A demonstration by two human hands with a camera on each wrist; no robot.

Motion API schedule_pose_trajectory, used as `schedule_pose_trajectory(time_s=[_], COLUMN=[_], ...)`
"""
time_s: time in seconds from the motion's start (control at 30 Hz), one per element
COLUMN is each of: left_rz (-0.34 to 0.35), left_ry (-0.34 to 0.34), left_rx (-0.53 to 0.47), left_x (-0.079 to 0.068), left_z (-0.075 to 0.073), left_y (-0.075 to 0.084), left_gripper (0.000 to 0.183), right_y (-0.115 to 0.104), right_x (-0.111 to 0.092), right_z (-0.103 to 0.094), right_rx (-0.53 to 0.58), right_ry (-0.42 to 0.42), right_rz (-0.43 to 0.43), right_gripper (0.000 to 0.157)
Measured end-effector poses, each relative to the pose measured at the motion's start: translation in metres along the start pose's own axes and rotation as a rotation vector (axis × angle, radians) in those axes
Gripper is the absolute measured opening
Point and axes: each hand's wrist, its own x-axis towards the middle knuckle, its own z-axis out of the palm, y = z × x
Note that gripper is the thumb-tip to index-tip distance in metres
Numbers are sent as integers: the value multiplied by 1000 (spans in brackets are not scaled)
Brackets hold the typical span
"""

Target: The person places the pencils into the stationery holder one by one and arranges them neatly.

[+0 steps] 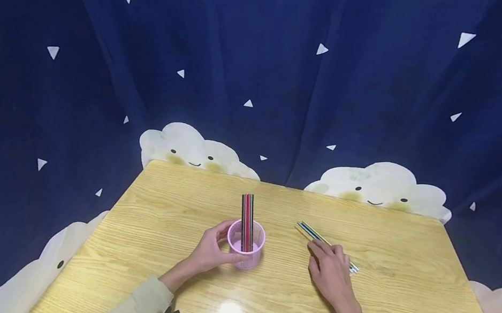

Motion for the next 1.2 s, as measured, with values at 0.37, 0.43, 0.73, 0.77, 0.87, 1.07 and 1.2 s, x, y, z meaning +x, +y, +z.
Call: schedule_pose_trajectory(time_s=[0.37, 0.43, 0.73, 0.77, 0.87, 1.07, 1.2], left_rz=[-11, -9, 6, 3, 9, 21, 22], left_ry=[-9, -11, 0, -1, -1, 0, -2], left_rx=[-2, 11, 6, 6, 12, 15, 15], left_x=[-2, -2, 0, 0, 0, 0, 0], left_z=[0, 0, 0, -1, -1, -1, 0], left_y=[-1, -2, -1, -1, 0, -2, -1], left_gripper=[85, 85, 84, 84, 84, 85, 84], right_y=[-3, -4, -8, -9, -12, -17, -20], right_x=[2, 2, 6, 6, 7, 10, 12], right_z=[0, -1, -9, -10, -14, -21, -24], right_rx=[48, 44, -85, -106, -159, -189, -220], right_ry=[-52, -61, -184, -205, -246, -266, -265], right_rz=[-47, -52, -71, -79, -104, -117, -131], right_gripper=[25, 26, 36, 38, 41, 43, 41])
